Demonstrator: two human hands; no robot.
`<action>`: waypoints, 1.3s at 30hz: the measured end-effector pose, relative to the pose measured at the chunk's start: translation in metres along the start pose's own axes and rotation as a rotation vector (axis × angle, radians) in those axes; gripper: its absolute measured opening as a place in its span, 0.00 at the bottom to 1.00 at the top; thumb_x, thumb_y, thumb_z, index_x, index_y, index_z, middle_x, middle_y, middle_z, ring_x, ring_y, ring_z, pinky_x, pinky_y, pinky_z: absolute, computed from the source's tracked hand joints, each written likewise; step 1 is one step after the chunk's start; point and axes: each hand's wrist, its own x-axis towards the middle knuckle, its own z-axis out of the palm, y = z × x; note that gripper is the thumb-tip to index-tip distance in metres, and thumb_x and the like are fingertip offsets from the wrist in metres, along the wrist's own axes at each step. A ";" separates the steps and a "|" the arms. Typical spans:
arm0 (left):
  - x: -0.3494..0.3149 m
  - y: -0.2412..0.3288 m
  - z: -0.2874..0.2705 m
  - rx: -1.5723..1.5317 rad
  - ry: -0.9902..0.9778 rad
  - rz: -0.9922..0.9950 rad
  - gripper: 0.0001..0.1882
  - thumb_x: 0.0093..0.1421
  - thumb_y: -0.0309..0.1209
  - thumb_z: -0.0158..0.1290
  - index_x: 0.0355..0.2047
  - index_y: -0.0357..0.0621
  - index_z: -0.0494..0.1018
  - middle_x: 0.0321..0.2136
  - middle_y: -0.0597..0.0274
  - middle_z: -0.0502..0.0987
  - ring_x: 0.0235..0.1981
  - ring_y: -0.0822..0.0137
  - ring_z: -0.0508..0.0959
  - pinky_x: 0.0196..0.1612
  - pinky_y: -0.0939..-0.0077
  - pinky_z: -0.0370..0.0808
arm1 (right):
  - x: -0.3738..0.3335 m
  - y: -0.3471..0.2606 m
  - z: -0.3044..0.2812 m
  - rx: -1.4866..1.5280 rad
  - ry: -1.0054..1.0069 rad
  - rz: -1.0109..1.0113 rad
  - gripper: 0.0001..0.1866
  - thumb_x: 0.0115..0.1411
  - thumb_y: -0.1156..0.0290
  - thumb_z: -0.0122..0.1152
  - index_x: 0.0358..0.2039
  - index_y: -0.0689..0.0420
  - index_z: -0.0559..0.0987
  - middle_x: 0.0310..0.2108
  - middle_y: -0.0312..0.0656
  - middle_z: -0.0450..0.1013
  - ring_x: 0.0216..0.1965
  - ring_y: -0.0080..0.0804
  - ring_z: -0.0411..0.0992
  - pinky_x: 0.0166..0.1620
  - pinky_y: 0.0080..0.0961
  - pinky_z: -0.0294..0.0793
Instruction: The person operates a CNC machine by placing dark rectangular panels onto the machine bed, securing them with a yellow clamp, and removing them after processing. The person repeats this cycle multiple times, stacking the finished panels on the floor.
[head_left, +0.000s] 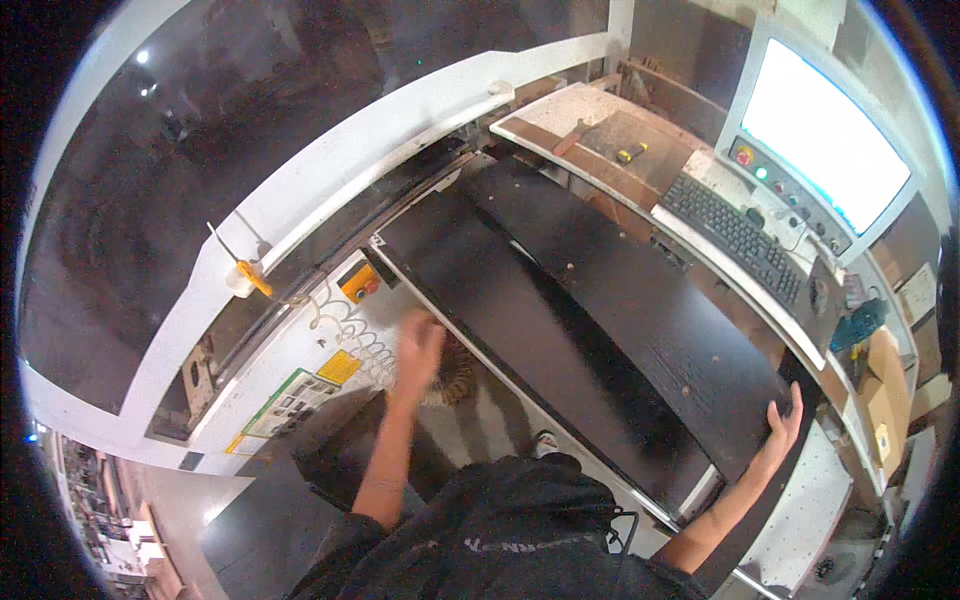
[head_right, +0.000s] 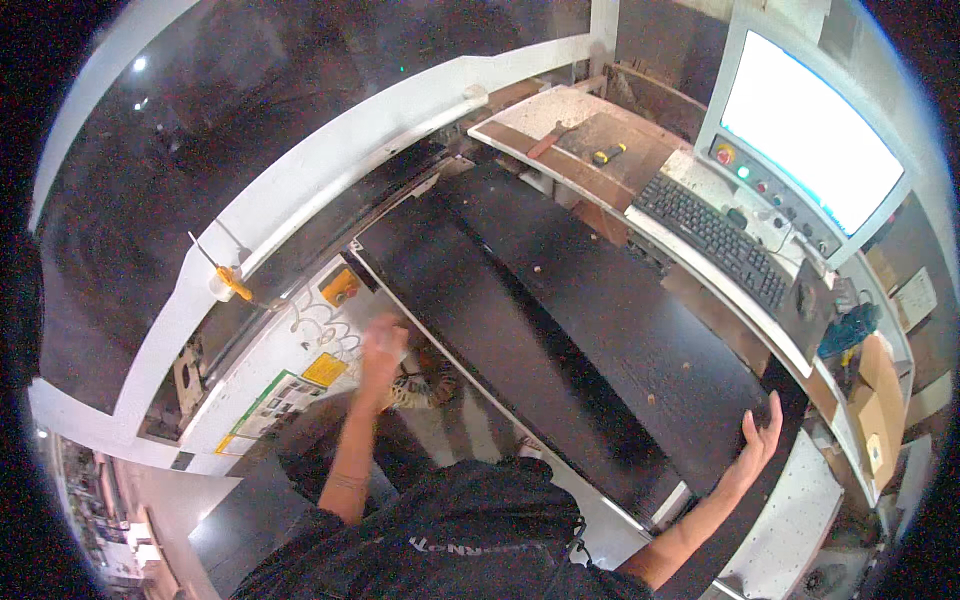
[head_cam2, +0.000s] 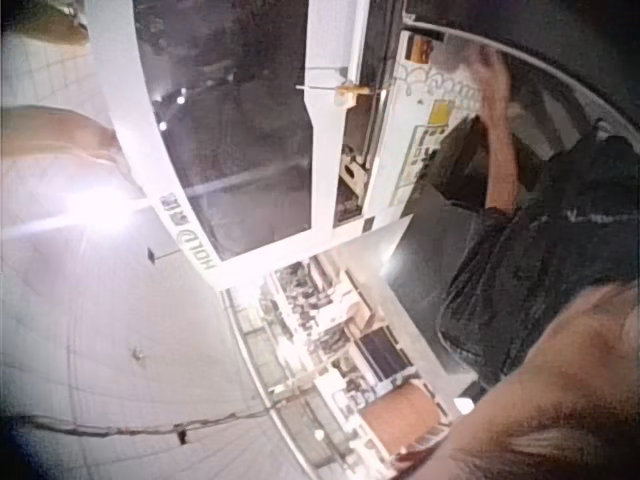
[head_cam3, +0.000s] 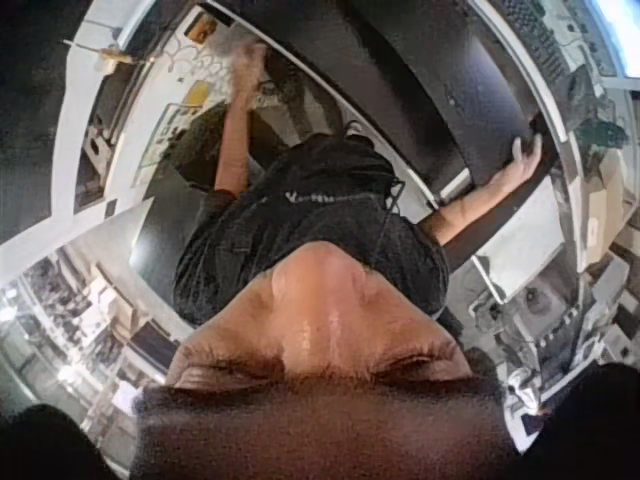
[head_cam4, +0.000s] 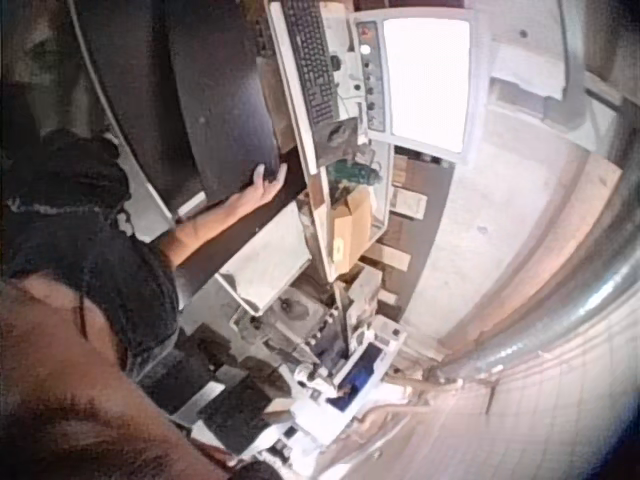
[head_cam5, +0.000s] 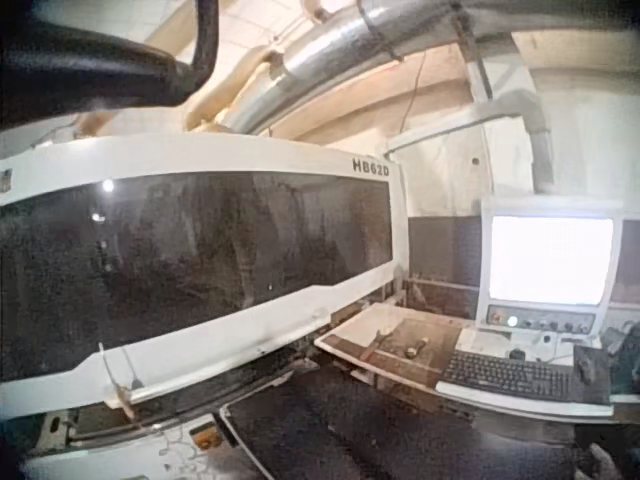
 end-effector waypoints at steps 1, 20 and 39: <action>-0.014 -0.010 0.027 -0.139 -0.156 0.003 0.19 0.69 0.40 0.56 0.53 0.39 0.75 0.47 0.51 0.80 0.51 0.59 0.78 0.57 0.66 0.73 | -0.013 -0.015 -0.011 -0.119 0.012 -0.064 0.27 0.61 0.77 0.62 0.63 0.58 0.74 0.58 0.44 0.72 0.58 0.36 0.69 0.64 0.31 0.62; -0.245 0.151 0.135 -0.943 -1.618 -0.420 0.21 0.67 0.48 0.58 0.42 0.39 0.81 0.37 0.62 0.84 0.32 0.70 0.83 0.31 0.77 0.76 | -0.565 -0.216 -0.355 -0.576 0.785 -0.209 0.21 0.65 0.71 0.60 0.58 0.59 0.76 0.60 0.46 0.68 0.59 0.38 0.68 0.63 0.34 0.65; -0.350 0.210 0.232 -0.653 -1.939 -0.187 0.19 0.73 0.36 0.50 0.59 0.39 0.71 0.53 0.56 0.78 0.53 0.67 0.78 0.46 0.70 0.81 | -0.586 -0.055 -0.223 -0.223 1.148 0.224 0.37 0.63 0.73 0.67 0.69 0.61 0.60 0.52 0.45 0.71 0.47 0.32 0.71 0.52 0.30 0.73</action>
